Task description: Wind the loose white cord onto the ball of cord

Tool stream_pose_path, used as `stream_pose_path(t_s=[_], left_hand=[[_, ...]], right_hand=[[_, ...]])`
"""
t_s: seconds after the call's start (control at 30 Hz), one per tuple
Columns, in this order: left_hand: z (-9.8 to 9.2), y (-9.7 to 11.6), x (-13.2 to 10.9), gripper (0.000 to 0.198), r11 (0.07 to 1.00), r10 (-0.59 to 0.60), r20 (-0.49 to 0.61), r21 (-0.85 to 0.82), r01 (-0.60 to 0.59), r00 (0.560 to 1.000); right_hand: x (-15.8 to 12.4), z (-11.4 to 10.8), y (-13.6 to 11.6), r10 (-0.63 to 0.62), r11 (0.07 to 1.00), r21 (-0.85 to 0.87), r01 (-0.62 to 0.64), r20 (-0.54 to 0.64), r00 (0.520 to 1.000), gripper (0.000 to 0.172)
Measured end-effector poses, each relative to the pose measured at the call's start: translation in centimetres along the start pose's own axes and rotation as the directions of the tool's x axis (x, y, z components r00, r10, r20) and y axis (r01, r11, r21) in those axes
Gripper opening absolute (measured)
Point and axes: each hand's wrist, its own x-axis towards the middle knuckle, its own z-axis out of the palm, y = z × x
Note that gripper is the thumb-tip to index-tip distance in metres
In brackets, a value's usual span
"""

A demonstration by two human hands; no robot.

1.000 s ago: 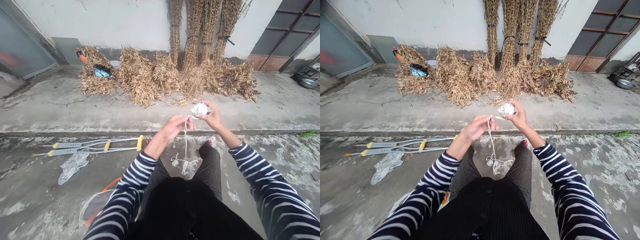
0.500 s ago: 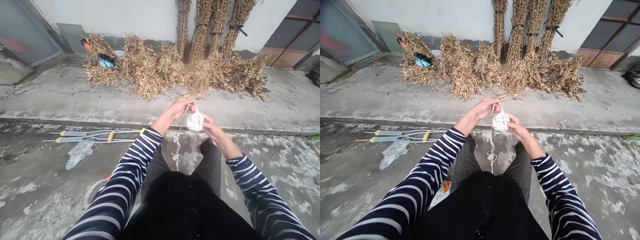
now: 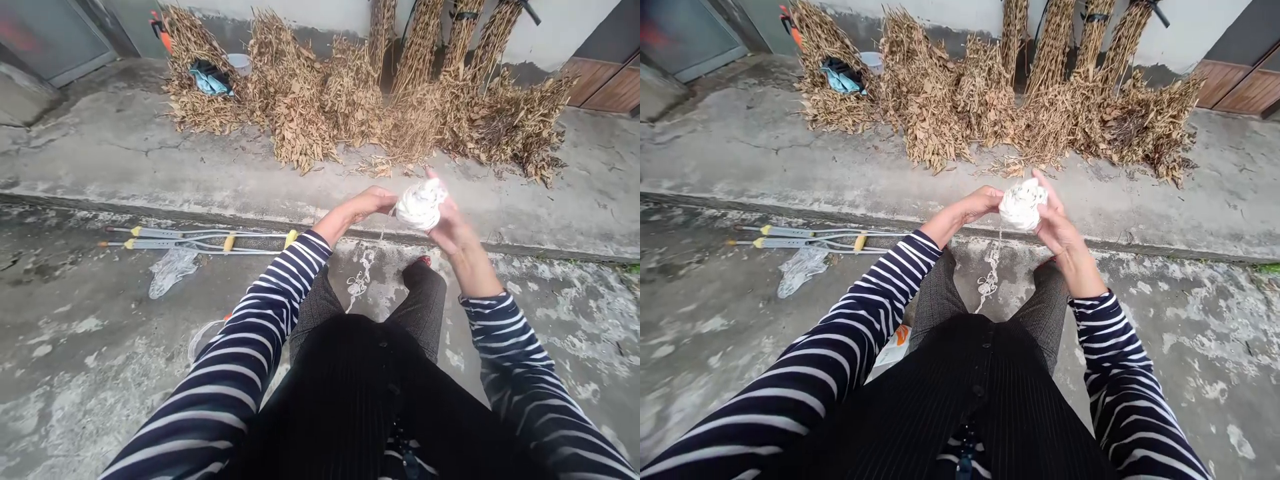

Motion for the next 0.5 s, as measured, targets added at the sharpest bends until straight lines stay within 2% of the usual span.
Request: stream_pose_path(t_s=[0.13, 0.27, 0.37, 0.5], left_hand=[[0.2, -2.5, -0.4, 0.041, 0.994, 0.063, -0.041, 0.093, -0.059, 0.997], [0.1, -7.0, -0.6, 0.025, 0.974, -0.001, -0.119, 0.226, 0.028, 0.993], [0.0, -10.7, -0.9, 0.019, 0.962, -0.105, -0.196, 0.230, 0.150, 0.975], [-0.4, -14.8, -1.8, 0.010, 0.949, -0.169, -0.325, 0.201, 0.242, 0.931]], right_hand=[[0.7, -0.5, -4.0, 0.067, 0.993, -0.098, -0.066, 0.005, 0.998, 0.082], [1.2, -0.7, -6.9, 0.095, 0.992, -0.082, -0.100, -0.060, 0.994, 0.072], [1.0, -0.2, -9.3, 0.021, 0.997, -0.074, -0.027, -0.077, 0.997, 0.069], [0.0, 1.3, -12.7, -0.191, 0.976, -0.116, 0.182, -0.067, 0.979, 0.051]])
